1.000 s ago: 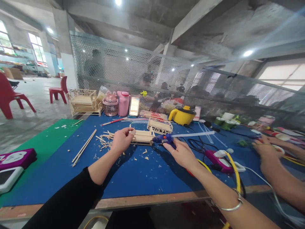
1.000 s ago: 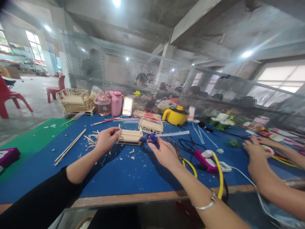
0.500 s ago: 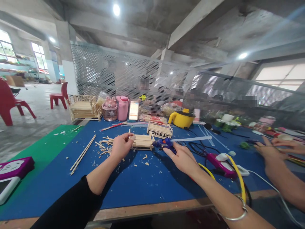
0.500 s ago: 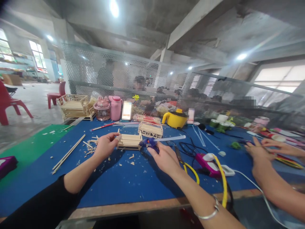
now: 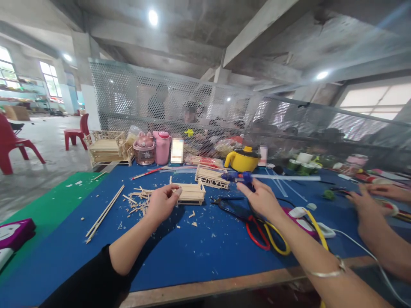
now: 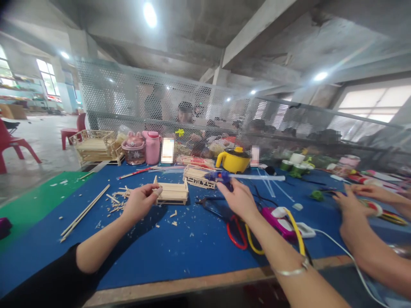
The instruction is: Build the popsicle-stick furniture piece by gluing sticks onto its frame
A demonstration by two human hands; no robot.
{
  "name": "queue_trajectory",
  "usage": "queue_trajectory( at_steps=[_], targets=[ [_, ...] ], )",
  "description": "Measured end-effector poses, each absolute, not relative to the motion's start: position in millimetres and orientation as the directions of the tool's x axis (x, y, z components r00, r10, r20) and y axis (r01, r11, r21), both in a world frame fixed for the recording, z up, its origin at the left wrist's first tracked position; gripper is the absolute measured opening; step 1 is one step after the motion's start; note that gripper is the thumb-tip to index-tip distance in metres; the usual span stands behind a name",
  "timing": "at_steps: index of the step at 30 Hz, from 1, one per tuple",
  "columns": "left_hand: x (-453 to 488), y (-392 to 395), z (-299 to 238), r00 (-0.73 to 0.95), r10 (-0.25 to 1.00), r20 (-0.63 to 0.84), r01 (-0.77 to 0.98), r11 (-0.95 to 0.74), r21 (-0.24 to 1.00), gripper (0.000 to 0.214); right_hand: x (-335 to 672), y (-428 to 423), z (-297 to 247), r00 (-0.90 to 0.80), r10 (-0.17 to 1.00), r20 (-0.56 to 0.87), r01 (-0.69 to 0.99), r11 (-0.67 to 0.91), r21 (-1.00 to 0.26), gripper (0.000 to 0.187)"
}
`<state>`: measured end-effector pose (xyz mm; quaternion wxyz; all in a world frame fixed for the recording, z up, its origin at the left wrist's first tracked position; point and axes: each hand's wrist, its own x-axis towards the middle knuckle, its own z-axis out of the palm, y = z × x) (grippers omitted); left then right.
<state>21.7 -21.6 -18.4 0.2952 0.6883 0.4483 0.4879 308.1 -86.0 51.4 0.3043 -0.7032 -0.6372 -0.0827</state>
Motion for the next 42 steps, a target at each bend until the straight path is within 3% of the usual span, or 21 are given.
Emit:
queue_trajectory(
  at_steps=[3,6,15,20,23,25,26,27,29,31,34,38,42],
  targets=[
    [28.9,-29.4,-17.6,0.170,0.911,0.375,0.321,-0.411,0.854,0.040,325.6,-49.8,61.7,0.155,0.872,0.464,0.988,-0.129,-0.088,0.042],
    [34.5,-36.2,-17.8,0.225,0.912,0.343,0.309,-0.400,0.863,0.040,332.0,-12.8,67.1,0.044,0.912,0.409,0.989,-0.097,0.110,0.039],
    [45.4,-42.2,-22.9,0.281,0.929,0.240,0.322,-0.327,0.888,0.033,329.1,40.3,45.9,-0.077,0.930,0.360,0.980,0.004,0.200,0.037],
    [50.4,-42.0,-25.7,0.293,0.928,0.231,0.347,-0.328,0.879,0.029,325.6,45.3,37.6,-0.104,0.918,0.382,0.984,0.038,0.176,0.041],
    [50.0,-41.9,-26.1,0.270,0.935,0.228,0.361,-0.318,0.877,0.030,326.4,31.1,39.6,-0.037,0.880,0.474,0.993,-0.023,0.119,0.047],
    [49.9,-41.4,-26.5,0.259,0.941,0.217,0.366,-0.303,0.880,0.030,323.1,9.5,42.2,0.026,0.786,0.617,0.997,-0.062,0.038,0.049],
    [50.2,-41.0,-26.8,0.259,0.942,0.214,0.371,-0.301,0.879,0.030,318.9,-4.1,43.8,0.046,0.677,0.735,0.999,-0.032,-0.033,0.048],
    [50.9,-40.8,-27.1,0.265,0.940,0.216,0.379,-0.308,0.873,0.030,312.8,-18.5,45.4,0.053,0.564,0.824,0.996,0.034,-0.088,0.045],
    [53.0,-41.0,-27.7,0.278,0.928,0.248,0.402,-0.346,0.848,0.030,295.2,-45.9,48.5,-0.043,0.469,0.882,0.966,0.244,-0.083,0.033],
    [55.3,-42.5,-27.6,0.290,0.904,0.314,0.418,-0.415,0.808,0.029,274.1,-65.3,49.4,-0.202,0.454,0.868,0.890,0.454,-0.030,0.023],
    [57.5,-46.5,-26.2,0.330,0.865,0.378,0.427,-0.494,0.757,0.029,247.4,-72.7,42.3,-0.445,0.570,0.691,0.742,0.667,-0.072,0.018],
    [57.4,-49.9,-25.5,0.391,0.829,0.400,0.474,-0.554,0.685,0.026,236.4,-59.3,19.4,-0.483,0.715,0.505,0.679,0.670,-0.300,0.016],
    [57.8,-48.7,-28.3,0.441,0.808,0.391,0.524,-0.586,0.619,0.025,241.9,-53.0,5.5,-0.476,0.733,0.486,0.653,0.665,-0.363,0.013]
  ],
)
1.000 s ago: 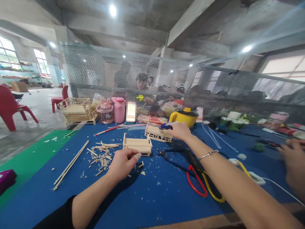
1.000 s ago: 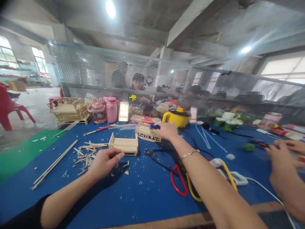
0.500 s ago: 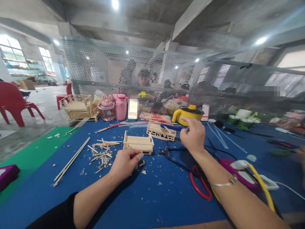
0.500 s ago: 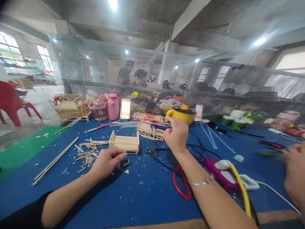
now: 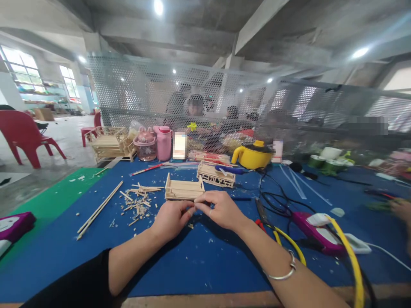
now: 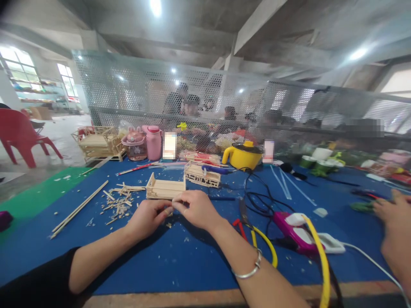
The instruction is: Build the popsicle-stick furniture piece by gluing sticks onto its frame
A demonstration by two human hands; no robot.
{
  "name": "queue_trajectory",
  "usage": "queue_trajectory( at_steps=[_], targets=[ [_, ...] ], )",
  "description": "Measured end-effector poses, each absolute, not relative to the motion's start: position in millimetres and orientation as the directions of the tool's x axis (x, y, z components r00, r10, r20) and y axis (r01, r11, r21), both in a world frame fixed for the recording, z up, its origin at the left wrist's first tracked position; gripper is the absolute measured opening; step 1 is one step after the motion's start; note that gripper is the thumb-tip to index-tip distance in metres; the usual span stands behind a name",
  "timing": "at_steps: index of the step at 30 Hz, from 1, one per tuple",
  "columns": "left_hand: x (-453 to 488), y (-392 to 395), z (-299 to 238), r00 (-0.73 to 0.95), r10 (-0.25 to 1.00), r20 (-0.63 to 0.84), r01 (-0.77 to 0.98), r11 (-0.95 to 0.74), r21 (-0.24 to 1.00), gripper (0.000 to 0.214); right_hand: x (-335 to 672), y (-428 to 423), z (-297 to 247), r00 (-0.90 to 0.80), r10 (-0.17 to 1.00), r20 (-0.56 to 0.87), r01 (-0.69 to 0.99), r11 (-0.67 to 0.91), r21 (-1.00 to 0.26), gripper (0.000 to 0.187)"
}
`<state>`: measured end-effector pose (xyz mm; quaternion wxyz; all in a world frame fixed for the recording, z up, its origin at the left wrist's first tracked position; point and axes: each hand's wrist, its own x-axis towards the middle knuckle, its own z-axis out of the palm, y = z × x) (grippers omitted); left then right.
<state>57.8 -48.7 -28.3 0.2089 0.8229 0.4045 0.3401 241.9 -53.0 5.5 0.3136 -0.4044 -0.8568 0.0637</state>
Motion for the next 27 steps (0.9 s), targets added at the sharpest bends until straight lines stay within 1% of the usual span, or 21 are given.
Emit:
queue_trajectory(
  at_steps=[3,7,10,13,15,19,23,27],
  targets=[
    [58.6,-47.7,-29.4,0.465,0.795,0.389,0.540,-0.603,0.587,0.027,244.5,-54.4,5.4,-0.491,0.733,0.471,0.652,0.668,-0.358,0.009],
    [58.9,-48.6,-27.4,0.480,0.782,0.398,0.547,-0.622,0.560,0.028,244.6,-54.9,6.8,-0.493,0.737,0.462,0.636,0.668,-0.387,0.008],
    [58.4,-50.9,-24.5,0.422,0.824,0.378,0.592,-0.566,0.574,0.028,247.3,-51.7,7.6,-0.456,0.731,0.507,0.667,0.658,-0.349,0.009],
    [57.1,-52.9,-21.9,0.329,0.888,0.321,0.669,-0.459,0.584,0.034,252.7,-45.9,7.4,-0.351,0.713,0.607,0.754,0.599,-0.269,0.012],
    [56.0,-52.8,-21.3,0.309,0.908,0.283,0.710,-0.418,0.566,0.033,255.4,-41.4,5.2,-0.334,0.682,0.651,0.797,0.573,-0.192,0.013],
    [55.2,-48.2,-23.9,0.278,0.925,0.260,0.756,-0.378,0.535,0.036,254.7,-34.6,-2.2,-0.411,0.628,0.661,0.824,0.565,-0.025,0.016],
    [59.4,-40.8,-26.3,0.300,0.919,0.256,0.772,-0.392,0.500,0.040,250.0,-33.1,-5.8,-0.484,0.589,0.648,0.812,0.578,0.082,0.018],
    [68.0,-33.1,-23.6,0.349,0.903,0.251,0.805,-0.426,0.412,0.034,247.8,-36.5,-7.3,-0.530,0.554,0.642,0.806,0.565,0.177,0.022]
  ],
)
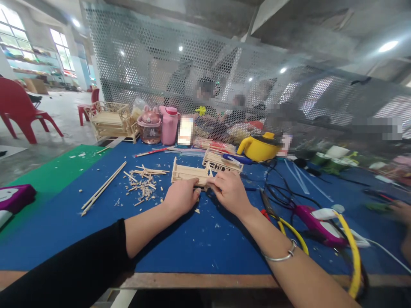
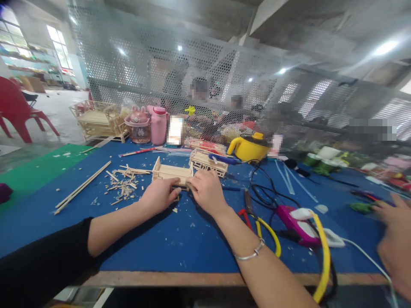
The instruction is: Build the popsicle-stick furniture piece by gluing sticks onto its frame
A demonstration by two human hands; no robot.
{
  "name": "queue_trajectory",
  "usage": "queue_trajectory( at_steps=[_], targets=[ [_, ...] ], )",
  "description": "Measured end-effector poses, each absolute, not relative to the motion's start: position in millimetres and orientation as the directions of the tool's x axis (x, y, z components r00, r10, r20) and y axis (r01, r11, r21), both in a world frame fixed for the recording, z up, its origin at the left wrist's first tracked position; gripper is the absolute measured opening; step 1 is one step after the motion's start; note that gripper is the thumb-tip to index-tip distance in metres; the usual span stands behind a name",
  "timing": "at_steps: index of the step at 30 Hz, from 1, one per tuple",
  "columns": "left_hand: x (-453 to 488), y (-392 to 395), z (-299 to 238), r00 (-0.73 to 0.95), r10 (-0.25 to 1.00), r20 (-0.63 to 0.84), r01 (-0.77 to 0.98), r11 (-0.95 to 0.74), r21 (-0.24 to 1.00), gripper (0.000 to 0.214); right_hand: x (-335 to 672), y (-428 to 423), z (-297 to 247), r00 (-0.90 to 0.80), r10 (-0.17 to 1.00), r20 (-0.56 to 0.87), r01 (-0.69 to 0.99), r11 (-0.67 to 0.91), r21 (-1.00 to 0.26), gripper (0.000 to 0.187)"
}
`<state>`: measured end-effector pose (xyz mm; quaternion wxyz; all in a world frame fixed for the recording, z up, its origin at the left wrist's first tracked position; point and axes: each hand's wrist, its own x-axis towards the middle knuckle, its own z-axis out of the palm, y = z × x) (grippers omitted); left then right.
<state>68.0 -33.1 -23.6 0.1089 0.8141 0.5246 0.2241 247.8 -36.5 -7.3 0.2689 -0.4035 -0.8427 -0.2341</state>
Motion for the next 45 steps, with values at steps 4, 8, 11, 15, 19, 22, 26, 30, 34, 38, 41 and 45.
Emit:
queue_trajectory(
  at_steps=[4,8,11,15,19,22,26,30,34,38,41,45],
  targets=[
    [74.5,-28.0,-21.6,0.367,0.890,0.271,0.818,-0.448,0.361,0.024,248.3,-39.2,-11.5,-0.495,0.578,0.649,0.835,0.524,0.171,0.021],
    [75.4,-25.8,-23.0,0.385,0.878,0.285,0.794,-0.473,0.383,0.026,246.4,-39.3,-17.4,-0.433,0.601,0.671,0.867,0.482,0.128,0.023],
    [74.0,-25.1,-23.6,0.382,0.881,0.278,0.778,-0.469,0.417,0.027,243.1,-38.6,-20.8,-0.420,0.593,0.686,0.877,0.461,0.138,0.024],
    [73.2,-24.8,-23.1,0.378,0.886,0.270,0.770,-0.463,0.440,0.027,240.3,-38.3,-22.4,-0.449,0.573,0.686,0.871,0.451,0.193,0.027],
    [73.0,-24.5,-23.4,0.380,0.879,0.288,0.769,-0.473,0.429,0.027,240.1,-39.0,-22.7,-0.438,0.612,0.659,0.878,0.450,0.166,0.029],
    [72.8,-23.9,-24.1,0.381,0.874,0.301,0.771,-0.480,0.419,0.028,239.9,-39.2,-23.3,-0.408,0.650,0.641,0.886,0.452,0.105,0.027],
    [72.4,-23.3,-24.6,0.382,0.872,0.305,0.772,-0.483,0.413,0.028,238.4,-39.6,-24.3,-0.353,0.688,0.634,0.891,0.454,0.003,0.022],
    [72.3,-23.3,-24.2,0.382,0.876,0.295,0.775,-0.478,0.414,0.029,237.4,-39.9,-24.7,-0.330,0.700,0.634,0.893,0.449,-0.031,0.019],
    [72.6,-23.0,-23.8,0.387,0.875,0.290,0.778,-0.479,0.407,0.029,237.7,-39.8,-25.4,-0.323,0.702,0.634,0.893,0.448,-0.040,0.019],
    [72.8,-22.2,-24.1,0.382,0.880,0.283,0.775,-0.471,0.421,0.028,237.2,-40.2,-25.0,-0.330,0.691,0.644,0.894,0.447,-0.022,0.019],
    [72.7,-22.0,-23.8,0.388,0.877,0.283,0.772,-0.477,0.421,0.028,235.9,-41.4,-23.0,-0.371,0.672,0.641,0.895,0.443,0.053,0.021],
    [72.7,-22.9,-22.0,0.386,0.881,0.274,0.774,-0.471,0.423,0.029,234.1,-43.2,-19.9,-0.428,0.630,0.649,0.893,0.407,0.193,0.028]
  ],
)
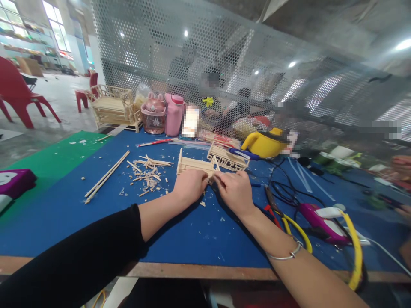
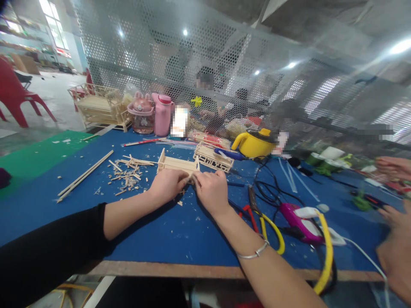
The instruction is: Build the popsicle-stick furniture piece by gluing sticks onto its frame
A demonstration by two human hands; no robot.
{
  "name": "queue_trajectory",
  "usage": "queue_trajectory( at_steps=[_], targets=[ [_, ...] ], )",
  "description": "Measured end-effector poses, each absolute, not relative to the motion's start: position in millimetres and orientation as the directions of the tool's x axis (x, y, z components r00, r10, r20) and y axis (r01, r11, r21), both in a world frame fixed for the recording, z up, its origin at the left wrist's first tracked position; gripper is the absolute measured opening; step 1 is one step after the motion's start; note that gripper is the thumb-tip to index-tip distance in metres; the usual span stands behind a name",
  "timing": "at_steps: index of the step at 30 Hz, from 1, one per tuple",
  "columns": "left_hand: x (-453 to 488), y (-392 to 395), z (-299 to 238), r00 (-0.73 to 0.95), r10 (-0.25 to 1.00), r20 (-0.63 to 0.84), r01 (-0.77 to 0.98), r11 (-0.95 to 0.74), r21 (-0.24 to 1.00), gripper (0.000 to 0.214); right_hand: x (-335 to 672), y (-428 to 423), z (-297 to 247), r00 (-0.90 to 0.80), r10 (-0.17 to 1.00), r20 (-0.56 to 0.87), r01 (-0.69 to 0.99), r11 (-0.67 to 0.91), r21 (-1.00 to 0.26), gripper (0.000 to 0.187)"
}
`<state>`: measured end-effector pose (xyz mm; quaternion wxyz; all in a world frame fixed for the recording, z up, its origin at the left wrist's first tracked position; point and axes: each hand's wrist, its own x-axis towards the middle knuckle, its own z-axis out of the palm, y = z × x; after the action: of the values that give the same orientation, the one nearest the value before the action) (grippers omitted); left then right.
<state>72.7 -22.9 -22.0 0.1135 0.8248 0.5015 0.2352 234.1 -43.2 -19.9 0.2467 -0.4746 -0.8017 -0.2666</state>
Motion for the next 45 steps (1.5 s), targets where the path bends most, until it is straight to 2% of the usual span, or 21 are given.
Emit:
queue_trajectory(
  at_steps=[4,8,15,23,36,39,42,45],
  targets=[
    [72.3,-24.5,-19.9,0.385,0.885,0.262,0.770,-0.465,0.437,0.030,233.2,-45.1,-19.1,-0.457,0.614,0.644,0.886,0.378,0.268,0.031],
    [72.8,-25.5,-20.1,0.366,0.892,0.267,0.767,-0.451,0.456,0.028,233.4,-46.2,-19.9,-0.475,0.614,0.631,0.877,0.392,0.278,0.027],
    [80.8,-24.8,-24.1,0.291,0.909,0.298,0.643,-0.417,0.642,0.032,236.4,-45.5,-18.9,-0.480,0.624,0.617,0.870,0.430,0.242,0.027],
    [86.6,-23.9,-21.7,0.269,0.923,0.276,0.555,-0.382,0.738,0.028,238.9,-47.4,-18.0,-0.453,0.651,0.609,0.879,0.441,0.182,0.026],
    [90.3,-26.9,-24.0,0.257,0.910,0.326,0.503,-0.414,0.758,0.027,239.5,-52.8,-15.0,-0.404,0.684,0.607,0.891,0.444,0.093,0.023],
    [90.3,-27.9,-24.5,0.253,0.909,0.332,0.502,-0.417,0.758,0.027,241.2,-53.1,-15.3,-0.392,0.638,0.663,0.881,0.468,0.070,0.022],
    [90.7,-27.1,-25.6,0.238,0.924,0.299,0.496,-0.380,0.781,0.027,244.0,-50.8,-15.8,-0.304,0.577,0.758,0.879,0.478,-0.011,0.021],
    [91.2,-25.1,-27.0,0.216,0.940,0.264,0.488,-0.338,0.805,0.027,246.8,-46.4,-16.4,-0.210,0.568,0.796,0.882,0.461,-0.097,0.019]
  ],
)
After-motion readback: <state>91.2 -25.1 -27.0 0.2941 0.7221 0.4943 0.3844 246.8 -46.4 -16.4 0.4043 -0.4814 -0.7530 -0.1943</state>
